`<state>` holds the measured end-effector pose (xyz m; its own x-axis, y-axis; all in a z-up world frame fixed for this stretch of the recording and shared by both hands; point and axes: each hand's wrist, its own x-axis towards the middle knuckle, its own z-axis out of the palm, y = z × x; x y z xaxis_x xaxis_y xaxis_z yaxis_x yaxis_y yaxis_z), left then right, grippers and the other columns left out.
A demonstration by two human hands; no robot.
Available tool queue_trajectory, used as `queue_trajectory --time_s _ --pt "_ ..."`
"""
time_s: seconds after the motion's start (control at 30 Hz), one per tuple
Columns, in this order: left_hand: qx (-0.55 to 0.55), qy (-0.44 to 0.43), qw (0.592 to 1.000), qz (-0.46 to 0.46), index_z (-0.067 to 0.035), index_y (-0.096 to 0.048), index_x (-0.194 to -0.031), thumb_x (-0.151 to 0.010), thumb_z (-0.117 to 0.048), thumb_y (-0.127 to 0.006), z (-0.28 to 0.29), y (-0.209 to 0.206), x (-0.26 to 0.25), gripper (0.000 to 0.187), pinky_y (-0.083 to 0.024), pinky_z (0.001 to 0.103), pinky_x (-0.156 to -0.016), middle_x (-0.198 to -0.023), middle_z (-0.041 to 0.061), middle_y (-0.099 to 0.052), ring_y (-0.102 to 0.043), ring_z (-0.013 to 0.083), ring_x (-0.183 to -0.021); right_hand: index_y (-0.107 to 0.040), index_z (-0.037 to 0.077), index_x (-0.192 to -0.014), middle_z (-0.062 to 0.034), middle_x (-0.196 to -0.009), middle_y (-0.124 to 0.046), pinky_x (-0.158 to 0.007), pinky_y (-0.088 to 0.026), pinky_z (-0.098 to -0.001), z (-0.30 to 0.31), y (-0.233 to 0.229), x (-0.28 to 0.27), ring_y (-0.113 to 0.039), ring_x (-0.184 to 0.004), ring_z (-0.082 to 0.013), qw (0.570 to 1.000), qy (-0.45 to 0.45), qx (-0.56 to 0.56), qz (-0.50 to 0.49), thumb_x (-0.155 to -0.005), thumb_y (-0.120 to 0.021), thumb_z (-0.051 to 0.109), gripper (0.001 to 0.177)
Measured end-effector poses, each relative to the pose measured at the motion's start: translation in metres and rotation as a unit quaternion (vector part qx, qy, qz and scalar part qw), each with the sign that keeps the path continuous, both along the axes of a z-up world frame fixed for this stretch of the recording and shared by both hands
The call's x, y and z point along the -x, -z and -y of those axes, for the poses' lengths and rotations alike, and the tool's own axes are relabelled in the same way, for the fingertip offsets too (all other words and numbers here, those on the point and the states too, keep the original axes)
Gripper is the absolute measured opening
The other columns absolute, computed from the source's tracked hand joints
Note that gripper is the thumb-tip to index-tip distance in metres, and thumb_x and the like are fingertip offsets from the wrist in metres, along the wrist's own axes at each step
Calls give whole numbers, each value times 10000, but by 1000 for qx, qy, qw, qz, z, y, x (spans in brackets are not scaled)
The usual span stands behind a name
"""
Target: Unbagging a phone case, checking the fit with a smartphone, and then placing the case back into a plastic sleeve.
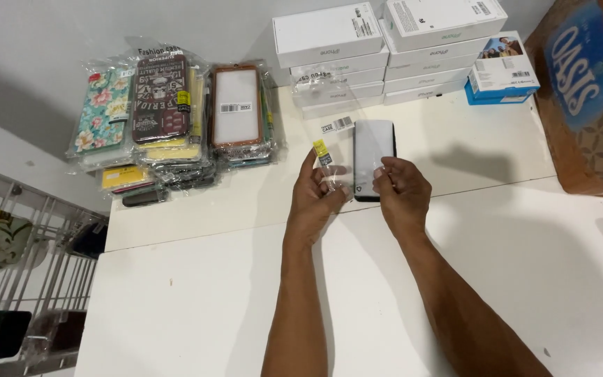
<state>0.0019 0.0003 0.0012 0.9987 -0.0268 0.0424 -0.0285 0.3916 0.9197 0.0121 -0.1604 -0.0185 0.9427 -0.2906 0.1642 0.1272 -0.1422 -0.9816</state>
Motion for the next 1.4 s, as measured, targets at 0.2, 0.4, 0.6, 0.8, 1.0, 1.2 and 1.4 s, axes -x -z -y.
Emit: queue_trajectory --time_s 0.2,0.4,0.6,0.8,1.0,1.2,1.4 --pt "-15 -71 997 -39 8 -513 -1433 -860 82 -657 7 12 -7 596 -659 330 -684 -1005 152 -671 -633 169 -805 -692 12 -1147 -111 -952 -666 -721 -593 -341 4 3 -2 -685 -826 -181 999 6 39 -24 -940 -785 135 257" --pt "-12 -172 981 -93 10 -668 -1233 -854 37 -717 8 -9 1 383 -689 355 -618 -869 134 -642 -637 176 -712 -656 -6 -1190 -126 -925 -689 -704 -569 -332 1 -4 1 -666 -775 -186 999 5 33 1 -984 -719 76 231" --pt "-1 -193 972 -134 40 -731 -1072 -890 -21 -722 16 -8 9 192 -659 309 -581 -783 119 -629 -644 168 -667 -556 -12 -1347 -196 -1106 -696 -843 -564 -393 -11 -14 10 -685 -959 -243 998 -39 11 44 -971 -655 -9 389" --pt "-26 -205 970 -126 48 -738 -1020 -891 -27 -713 19 -12 21 151 -654 317 -540 -763 131 -633 -652 174 -639 -536 -19 -1361 -216 -1152 -701 -847 -577 -382 -7 -8 6 -692 -965 -241 998 -45 17 49 -998 -636 -8 377" --pt "-74 -169 979 -92 31 -641 -1231 -867 -41 -703 14 5 27 377 -657 317 -646 -852 139 -660 -677 191 -685 -565 -24 -1341 -197 -1089 -719 -809 -600 -341 -6 3 6 -692 -905 -209 995 -63 9 74 -999 -575 -72 346" --pt "72 -119 987 -79 64 -344 -1533 -904 -186 -750 -4 -26 45 790 -590 378 -901 -1265 224 -602 -645 293 -1067 -579 -26 -1320 -191 -1035 -713 -774 -625 -369 -11 4 18 -705 -876 -227 987 -118 35 104 -973 -569 -121 360" --pt "167 -187 965 -82 -16 -592 -1323 -993 -335 -670 -29 -4 19 465 -657 370 -765 -1105 160 -722 -737 248 -891 -624 17 -1314 -157 -978 -749 -717 -625 -380 -7 -3 41 -721 -805 -209 965 -217 116 93 -929 -600 -114 408"
